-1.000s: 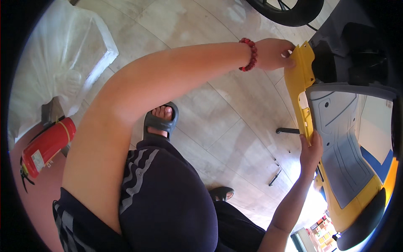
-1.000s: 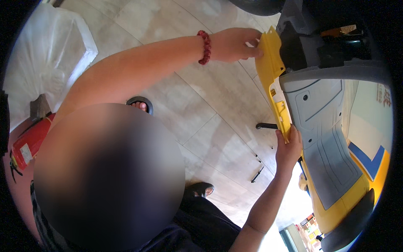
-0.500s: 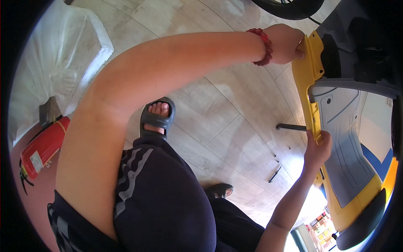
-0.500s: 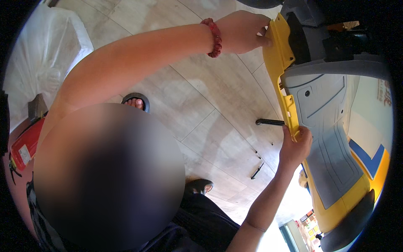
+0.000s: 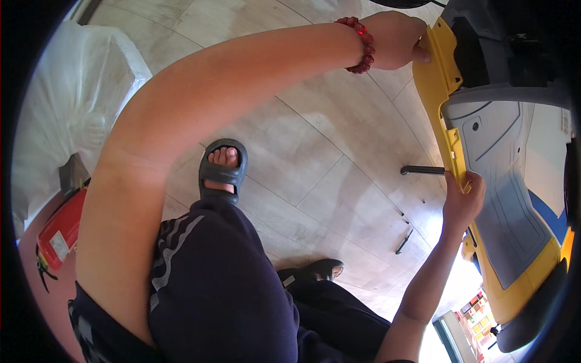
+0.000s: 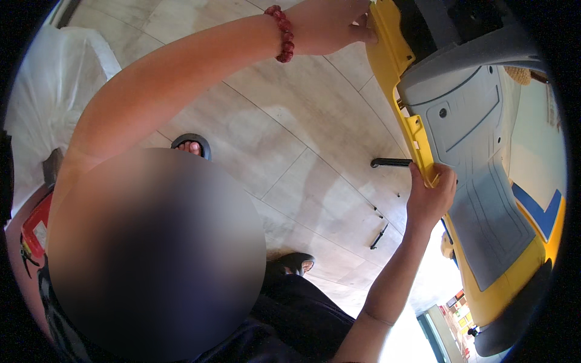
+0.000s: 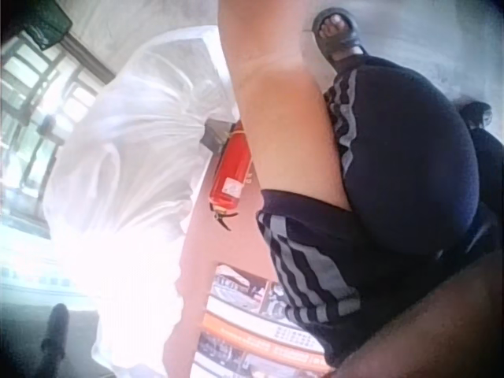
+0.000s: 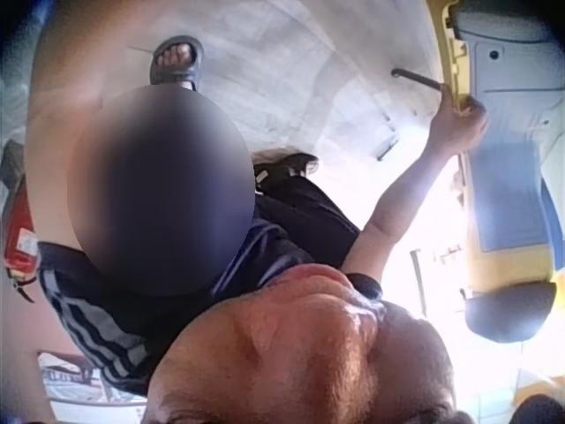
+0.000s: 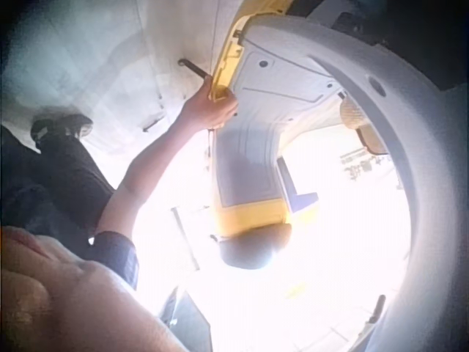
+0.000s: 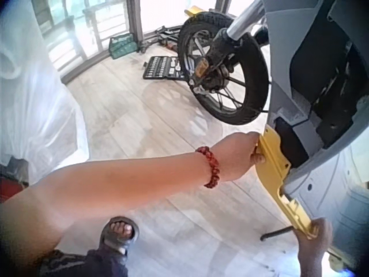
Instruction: The person is removing and reattaching a yellow plastic body panel on a motorcycle using a screwdriver.
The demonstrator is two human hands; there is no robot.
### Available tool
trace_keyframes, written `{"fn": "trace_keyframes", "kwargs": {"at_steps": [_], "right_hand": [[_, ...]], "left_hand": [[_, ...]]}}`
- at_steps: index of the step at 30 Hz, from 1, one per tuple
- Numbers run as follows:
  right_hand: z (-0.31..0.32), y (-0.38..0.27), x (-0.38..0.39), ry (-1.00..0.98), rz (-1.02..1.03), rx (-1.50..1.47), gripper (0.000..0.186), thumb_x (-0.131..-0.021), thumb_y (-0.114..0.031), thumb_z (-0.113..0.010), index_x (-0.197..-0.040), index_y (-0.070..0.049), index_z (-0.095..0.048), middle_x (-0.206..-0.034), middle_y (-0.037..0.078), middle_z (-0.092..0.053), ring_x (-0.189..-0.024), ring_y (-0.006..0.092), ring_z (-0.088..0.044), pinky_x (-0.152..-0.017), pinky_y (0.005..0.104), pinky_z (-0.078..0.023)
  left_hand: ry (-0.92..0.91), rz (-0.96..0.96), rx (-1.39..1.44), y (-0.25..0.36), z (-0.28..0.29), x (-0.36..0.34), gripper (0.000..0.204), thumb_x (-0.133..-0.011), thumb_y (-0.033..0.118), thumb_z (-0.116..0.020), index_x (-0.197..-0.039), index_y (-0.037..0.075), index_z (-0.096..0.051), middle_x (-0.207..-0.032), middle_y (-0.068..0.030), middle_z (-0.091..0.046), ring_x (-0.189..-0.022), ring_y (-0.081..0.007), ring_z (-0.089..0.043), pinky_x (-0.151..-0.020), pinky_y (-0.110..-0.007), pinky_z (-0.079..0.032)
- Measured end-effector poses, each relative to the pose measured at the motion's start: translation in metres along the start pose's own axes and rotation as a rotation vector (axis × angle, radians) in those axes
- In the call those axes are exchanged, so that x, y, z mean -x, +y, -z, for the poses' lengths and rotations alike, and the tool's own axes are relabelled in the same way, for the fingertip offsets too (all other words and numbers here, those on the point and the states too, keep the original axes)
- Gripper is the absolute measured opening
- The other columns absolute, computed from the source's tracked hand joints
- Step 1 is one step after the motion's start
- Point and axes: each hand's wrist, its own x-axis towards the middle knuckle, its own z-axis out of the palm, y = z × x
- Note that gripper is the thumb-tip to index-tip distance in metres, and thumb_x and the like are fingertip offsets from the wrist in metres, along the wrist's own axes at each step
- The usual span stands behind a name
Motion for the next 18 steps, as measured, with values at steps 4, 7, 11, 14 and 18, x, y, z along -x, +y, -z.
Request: {"fn": "trace_keyframes", "kwargs": {"at_steps": [4, 7, 11, 14, 18], "right_hand": [[-0.012, 0.001, 0.008, 0.008, 0.034, -0.009, 0.038, -0.075, -0.019, -0.088, -0.100, -0.003, -0.064, -0.100, 0.013, -0.065, -0.093, 0.0323, -0.065, -0.083, 0.0414, -0.050], [-0.023, 0.002, 0.014, 0.099, 0.122, -0.029, 0.038, -0.075, -0.020, -0.089, -0.100, -0.003, -0.065, -0.100, 0.013, -0.065, -0.093, 0.0321, -0.065, -0.082, 0.0421, -0.051], [-0.030, 0.003, 0.018, 0.173, 0.142, -0.008, 0.039, -0.075, -0.020, -0.090, -0.102, -0.003, -0.068, -0.101, 0.013, -0.066, -0.095, 0.0311, -0.065, -0.083, 0.0412, -0.053], [-0.032, 0.001, 0.020, 0.219, 0.136, -0.033, 0.039, -0.074, -0.019, -0.090, -0.103, -0.002, -0.070, -0.102, 0.014, -0.066, -0.095, 0.0305, -0.065, -0.083, 0.0399, -0.053], [-0.037, -0.003, 0.022, 0.262, 0.126, -0.046, 0.037, -0.075, -0.016, -0.089, -0.104, -0.002, -0.070, -0.103, 0.014, -0.065, -0.096, 0.0295, -0.065, -0.083, 0.0379, -0.053]], "left_hand": [[-0.018, -0.057, -0.086, -0.001, 0.002, -0.001, 0.037, -0.099, 0.033, -0.064, -0.114, 0.000, -0.067, -0.104, -0.0152, -0.073, -0.099, -0.0295, -0.070, -0.090, -0.038, -0.054], [0.043, -0.095, -0.033, -0.001, 0.003, 0.001, 0.033, -0.096, 0.026, -0.066, -0.113, -0.002, -0.065, -0.106, -0.0185, -0.072, -0.098, -0.0320, -0.070, -0.088, -0.039, -0.054], [0.028, -0.132, 0.099, -0.007, 0.005, 0.002, 0.027, -0.093, 0.017, -0.068, -0.110, -0.004, -0.064, -0.105, -0.0222, -0.071, -0.104, -0.0392, -0.067, -0.090, -0.044, -0.052], [0.037, -0.147, 0.070, -0.008, 0.008, 0.003, 0.027, -0.093, 0.016, -0.067, -0.112, -0.003, -0.064, -0.106, -0.0214, -0.072, -0.105, -0.0383, -0.067, -0.090, -0.044, -0.053], [0.019, -0.140, 0.149, 0.000, 0.009, 0.007, 0.027, -0.094, 0.012, -0.066, -0.115, -0.003, -0.063, -0.107, -0.0204, -0.072, -0.105, -0.0349, -0.069, -0.086, -0.042, -0.055]]}}
